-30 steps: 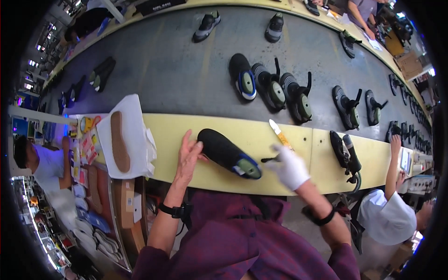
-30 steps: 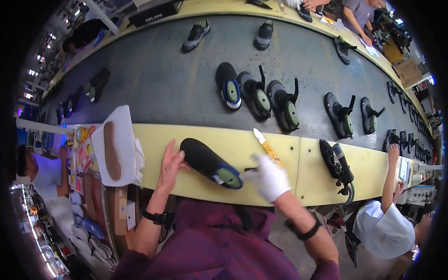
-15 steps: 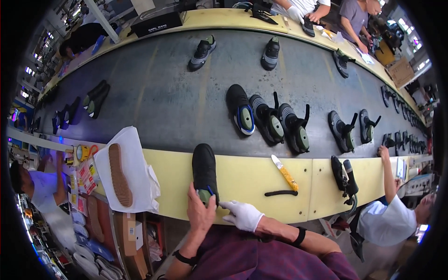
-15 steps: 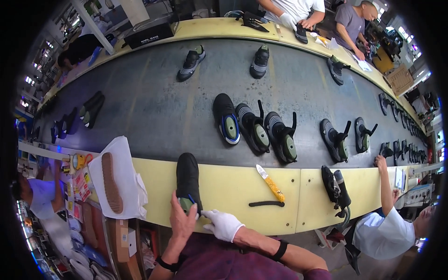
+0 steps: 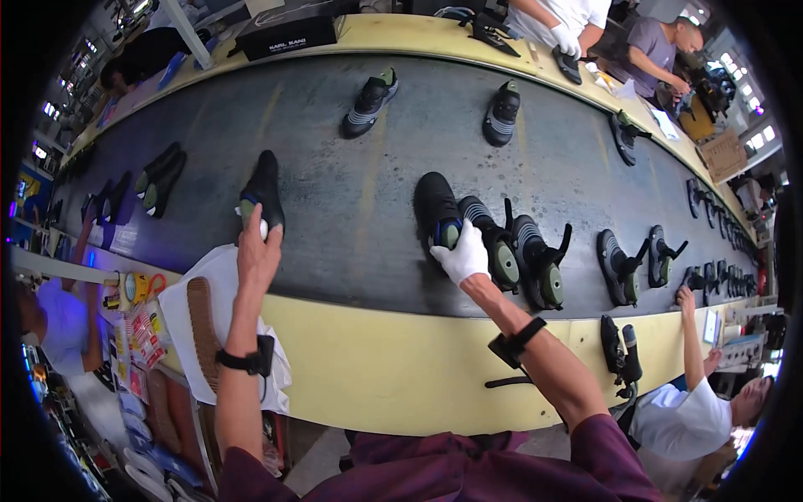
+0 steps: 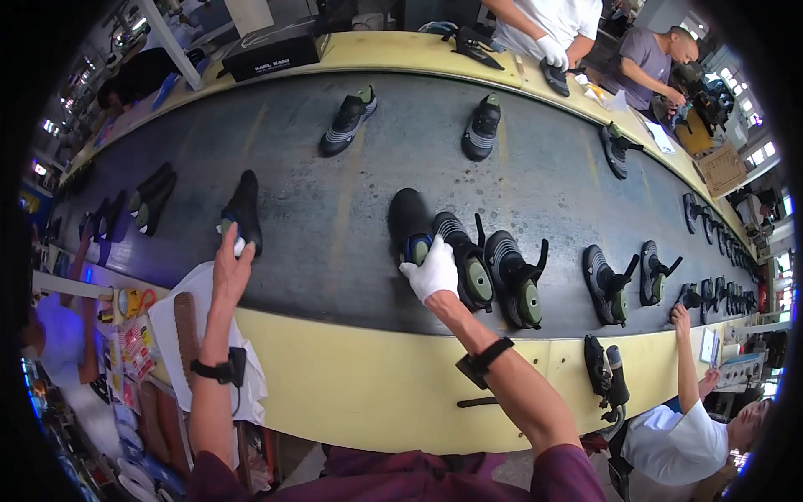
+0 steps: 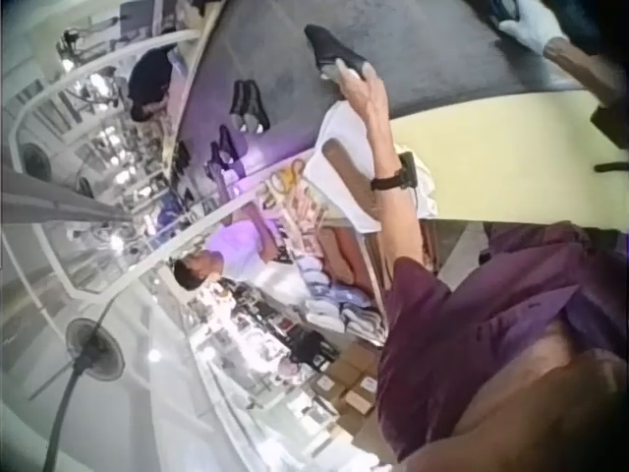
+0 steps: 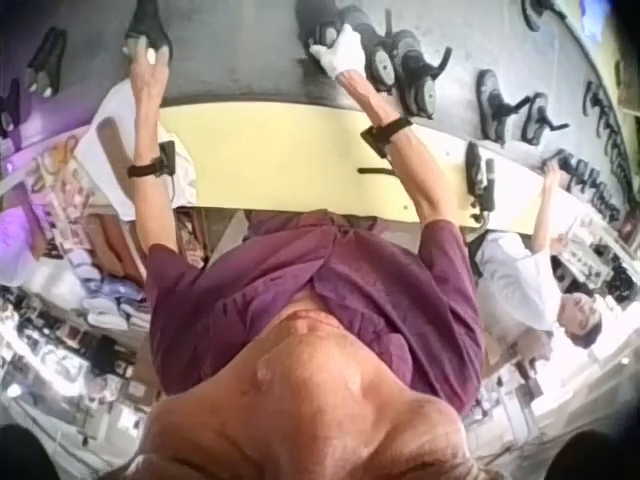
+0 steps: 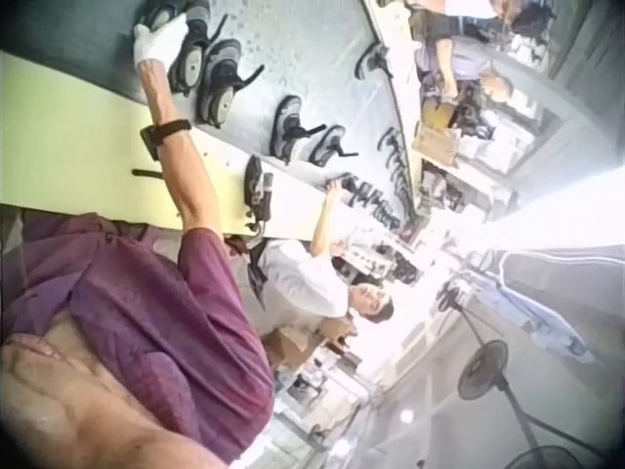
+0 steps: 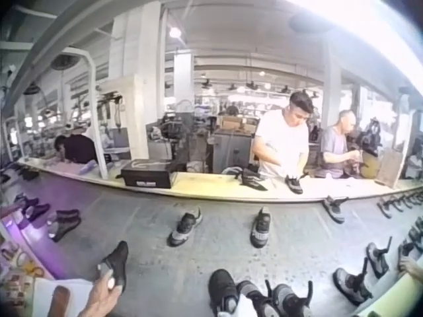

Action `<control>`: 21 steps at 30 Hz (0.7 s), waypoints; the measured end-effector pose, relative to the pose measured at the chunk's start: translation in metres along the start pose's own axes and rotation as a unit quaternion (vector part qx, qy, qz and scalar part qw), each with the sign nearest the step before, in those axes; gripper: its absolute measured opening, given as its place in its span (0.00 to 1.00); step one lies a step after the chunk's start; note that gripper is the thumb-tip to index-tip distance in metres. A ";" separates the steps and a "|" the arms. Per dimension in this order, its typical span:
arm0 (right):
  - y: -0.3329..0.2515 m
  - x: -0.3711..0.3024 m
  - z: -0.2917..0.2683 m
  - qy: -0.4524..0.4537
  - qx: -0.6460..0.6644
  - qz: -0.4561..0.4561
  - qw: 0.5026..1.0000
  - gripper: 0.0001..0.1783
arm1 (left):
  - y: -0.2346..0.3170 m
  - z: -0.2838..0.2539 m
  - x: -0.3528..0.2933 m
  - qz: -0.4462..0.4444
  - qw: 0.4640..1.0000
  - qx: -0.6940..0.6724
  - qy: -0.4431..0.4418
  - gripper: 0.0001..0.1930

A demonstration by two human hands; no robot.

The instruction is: Cleaning and detailing shoe uppers on an assembly line conveyor belt.

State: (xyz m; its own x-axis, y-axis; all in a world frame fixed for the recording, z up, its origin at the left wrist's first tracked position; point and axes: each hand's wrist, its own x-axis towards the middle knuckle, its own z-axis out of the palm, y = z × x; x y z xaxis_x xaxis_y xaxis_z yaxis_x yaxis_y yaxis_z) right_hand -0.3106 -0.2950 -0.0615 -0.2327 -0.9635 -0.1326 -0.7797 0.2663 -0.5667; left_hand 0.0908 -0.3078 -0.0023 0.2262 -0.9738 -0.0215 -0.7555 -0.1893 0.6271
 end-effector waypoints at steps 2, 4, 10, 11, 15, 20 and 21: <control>-0.008 -0.001 0.008 0.024 -0.004 -0.005 1.000 0.50 | 0.009 0.004 -0.041 0.018 0.998 -0.056 0.016 0.32; -0.005 0.009 0.003 0.010 0.051 0.022 0.998 0.44 | 0.018 0.018 -0.090 -0.002 0.994 -0.103 -0.047 0.31; 0.020 -0.057 -0.046 -0.252 0.530 0.135 0.798 0.25 | 0.035 0.039 -0.211 0.028 0.976 -0.173 -0.130 0.29; 0.020 -0.081 -0.057 -0.277 0.564 0.141 0.765 0.25 | 0.044 0.035 -0.219 0.015 0.976 -0.165 -0.143 0.29; 0.012 -0.165 -0.103 -0.337 0.636 0.176 0.671 0.26 | 0.072 0.022 -0.239 0.019 0.975 -0.161 -0.151 0.28; 0.046 -0.228 -0.116 -0.331 0.680 0.172 0.632 0.29 | 0.043 0.012 -0.202 0.066 0.989 -0.078 -0.104 0.29; 0.050 -0.236 -0.119 -0.326 0.691 0.171 0.623 0.30 | 0.022 0.009 -0.177 0.055 0.991 -0.073 -0.094 0.30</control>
State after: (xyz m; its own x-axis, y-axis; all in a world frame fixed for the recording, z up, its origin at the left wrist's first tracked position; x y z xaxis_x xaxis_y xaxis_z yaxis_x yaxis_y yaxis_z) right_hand -0.3636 -0.0512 0.0382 0.3881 -0.7846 -0.4835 0.5997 0.6134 -0.5140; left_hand 0.0288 -0.1411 0.0080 0.0181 -0.9963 -0.0839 -0.6689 -0.0744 0.7396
